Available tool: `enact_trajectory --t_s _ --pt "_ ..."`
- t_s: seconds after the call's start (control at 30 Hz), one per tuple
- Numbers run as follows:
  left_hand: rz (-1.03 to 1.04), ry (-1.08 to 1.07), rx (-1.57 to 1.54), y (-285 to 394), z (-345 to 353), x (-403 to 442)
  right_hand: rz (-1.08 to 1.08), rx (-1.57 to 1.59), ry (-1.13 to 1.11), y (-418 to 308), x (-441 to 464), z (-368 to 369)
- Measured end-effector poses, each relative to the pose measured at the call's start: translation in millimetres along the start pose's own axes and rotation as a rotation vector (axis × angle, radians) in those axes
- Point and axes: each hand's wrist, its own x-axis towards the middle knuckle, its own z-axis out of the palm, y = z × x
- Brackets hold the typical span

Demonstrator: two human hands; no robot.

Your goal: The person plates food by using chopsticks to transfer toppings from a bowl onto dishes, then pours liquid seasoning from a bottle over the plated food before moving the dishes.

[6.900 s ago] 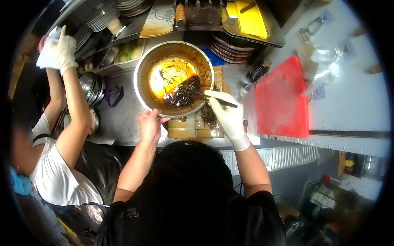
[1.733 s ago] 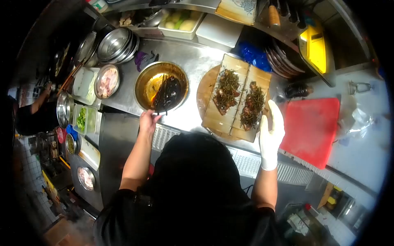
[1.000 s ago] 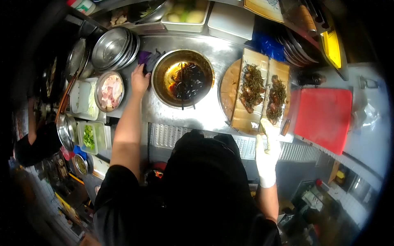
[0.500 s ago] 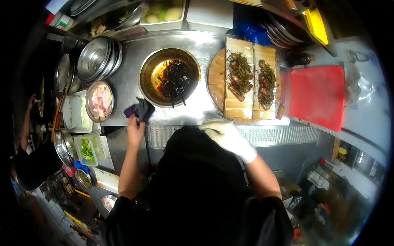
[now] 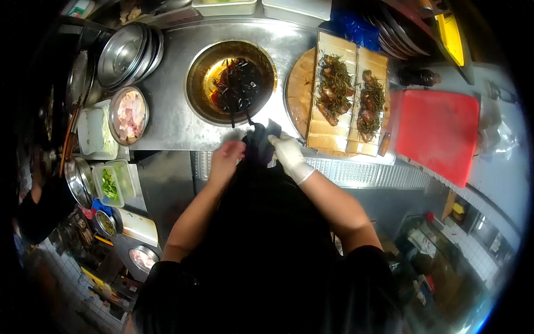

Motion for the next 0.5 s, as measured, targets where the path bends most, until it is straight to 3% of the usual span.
enact_trajectory --t_s 0.03,0.1,0.17,0.3,0.4,0.43,0.5 --pt "-0.119 0.123 -0.155 2.1 -4.3 4.6 -0.036 -0.031 0.061 0.5 -1.8 -3.8" --pt "-0.059 0.35 -0.408 5.6 -8.7 22.7 -0.219 -0.138 0.161 5.2 -2.3 -6.6" --pt "-0.154 0.35 -0.662 17.3 -6.4 48.4 -0.365 -0.269 0.278 9.7 3.9 -9.5" --pt "-0.122 0.277 -0.621 46.8 11.3 58.1 -0.532 -0.499 0.447 9.0 28.2 7.4" --pt "-0.13 0.32 -0.504 46.8 5.4 65.5 -0.598 -0.608 0.358 -5.1 36.7 14.3" --pt "-0.114 0.322 -0.471 46.0 2.8 66.0 -0.758 -0.661 0.454 -8.7 33.1 24.3" --pt "-0.08 0.33 -0.408 47.0 -0.8 66.5 -0.783 -0.463 0.278 -25.4 13.0 34.5"
